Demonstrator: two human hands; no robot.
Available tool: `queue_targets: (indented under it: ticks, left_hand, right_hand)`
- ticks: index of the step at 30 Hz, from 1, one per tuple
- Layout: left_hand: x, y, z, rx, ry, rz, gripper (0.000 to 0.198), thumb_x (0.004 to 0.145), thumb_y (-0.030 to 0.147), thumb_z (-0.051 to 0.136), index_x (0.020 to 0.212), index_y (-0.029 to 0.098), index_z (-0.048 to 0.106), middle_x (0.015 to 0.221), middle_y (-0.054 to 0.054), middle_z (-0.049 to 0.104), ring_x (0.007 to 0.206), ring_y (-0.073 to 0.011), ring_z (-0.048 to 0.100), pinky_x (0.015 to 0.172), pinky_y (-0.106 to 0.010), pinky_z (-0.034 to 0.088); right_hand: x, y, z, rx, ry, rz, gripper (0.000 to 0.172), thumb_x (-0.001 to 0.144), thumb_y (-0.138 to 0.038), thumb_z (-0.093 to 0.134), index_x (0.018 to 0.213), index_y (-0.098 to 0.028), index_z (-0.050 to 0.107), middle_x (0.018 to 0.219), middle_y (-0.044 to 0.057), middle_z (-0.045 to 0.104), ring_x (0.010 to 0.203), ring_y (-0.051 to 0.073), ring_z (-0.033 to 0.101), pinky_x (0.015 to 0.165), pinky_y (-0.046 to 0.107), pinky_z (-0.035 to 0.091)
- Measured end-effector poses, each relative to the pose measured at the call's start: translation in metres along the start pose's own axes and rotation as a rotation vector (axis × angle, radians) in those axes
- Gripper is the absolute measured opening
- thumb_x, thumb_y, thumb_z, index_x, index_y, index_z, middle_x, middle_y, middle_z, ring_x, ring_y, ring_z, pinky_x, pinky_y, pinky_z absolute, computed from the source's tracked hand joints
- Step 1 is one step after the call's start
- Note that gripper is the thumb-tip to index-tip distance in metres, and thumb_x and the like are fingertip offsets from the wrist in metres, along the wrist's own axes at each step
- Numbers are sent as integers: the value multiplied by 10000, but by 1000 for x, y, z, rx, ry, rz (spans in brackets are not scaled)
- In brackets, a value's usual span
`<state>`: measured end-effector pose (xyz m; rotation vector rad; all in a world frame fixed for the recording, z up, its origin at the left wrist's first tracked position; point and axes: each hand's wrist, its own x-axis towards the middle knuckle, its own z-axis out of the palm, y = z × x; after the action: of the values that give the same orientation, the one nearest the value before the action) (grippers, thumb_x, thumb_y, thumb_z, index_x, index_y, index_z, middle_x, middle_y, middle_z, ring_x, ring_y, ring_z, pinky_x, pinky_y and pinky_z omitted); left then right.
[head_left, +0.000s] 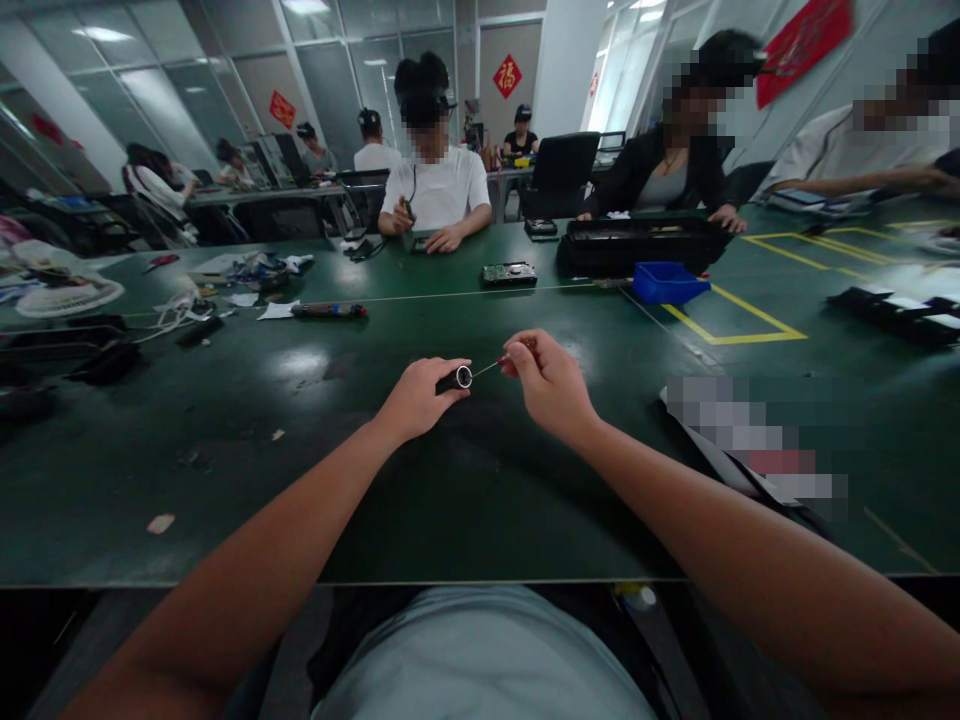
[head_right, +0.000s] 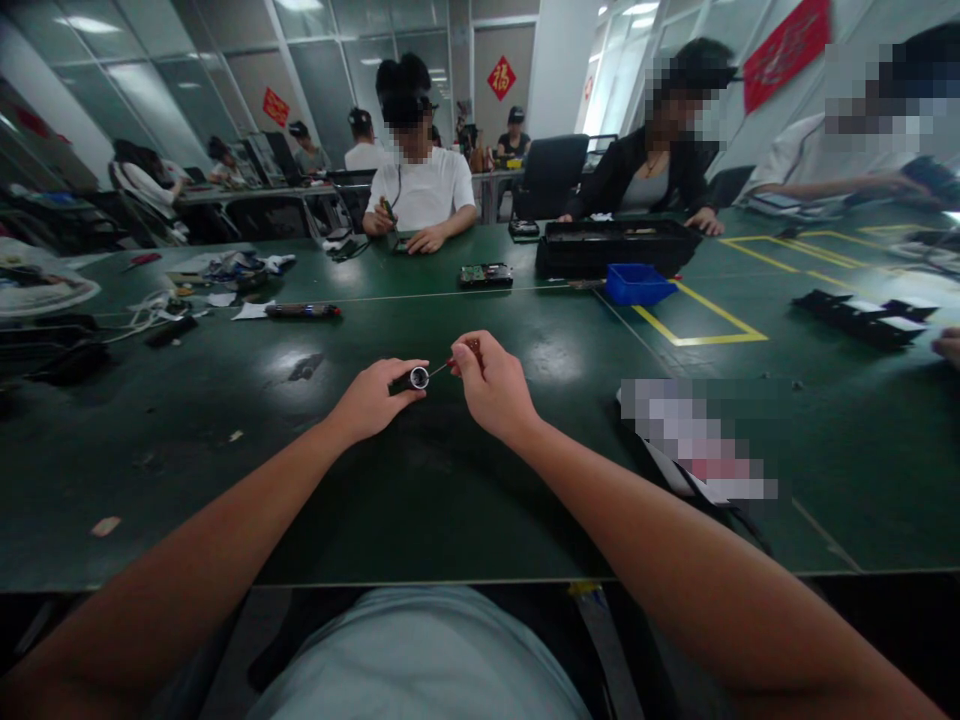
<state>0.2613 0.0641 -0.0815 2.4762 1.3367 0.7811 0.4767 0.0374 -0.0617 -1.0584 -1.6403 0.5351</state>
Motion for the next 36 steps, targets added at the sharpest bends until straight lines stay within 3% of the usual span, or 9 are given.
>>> queue_targets:
  ticks: [18,24,31,36]
  left_hand:
    - [-1,1,1,-35,-17,-36,436,881,333,671,1304,254,605,1145,-57,680,1045,-245,592,937,-414,445]
    - [-1,2,1,-30,-17,-30,422,860,316,700,1272,255,631,1074,-47,690,988,-235,596,917,-400,451]
    - [-2,0,1,-22,-6,-43,424,866,309,686,1281,250,625,1085,-55,685,996,-238,598,916,-409,455]
    - [-2,-4,3,-22,-17,-24,411,869,313,682,1273,257,629,1101,-51,687,1004,-240,602,919,-412,452]
  right_hand:
    - [1,-3,1,83,45,70,203,972,-383,474,941,-214,581,813,28,698,734,165,661,708,329,507]
    - [1,-9,-5,-135,23,72,356,888,-513,619,690,-220,575,555,-20,605,522,135,541,563,290,395]
    - [-1,-5,-4,-120,-50,-30,168,947,-306,487,970,-220,630,750,9,663,663,167,608,636,307,424]
    - [1,-5,-5,-122,-85,23,351,997,-422,405,893,-216,670,611,-2,611,620,179,607,641,316,420]
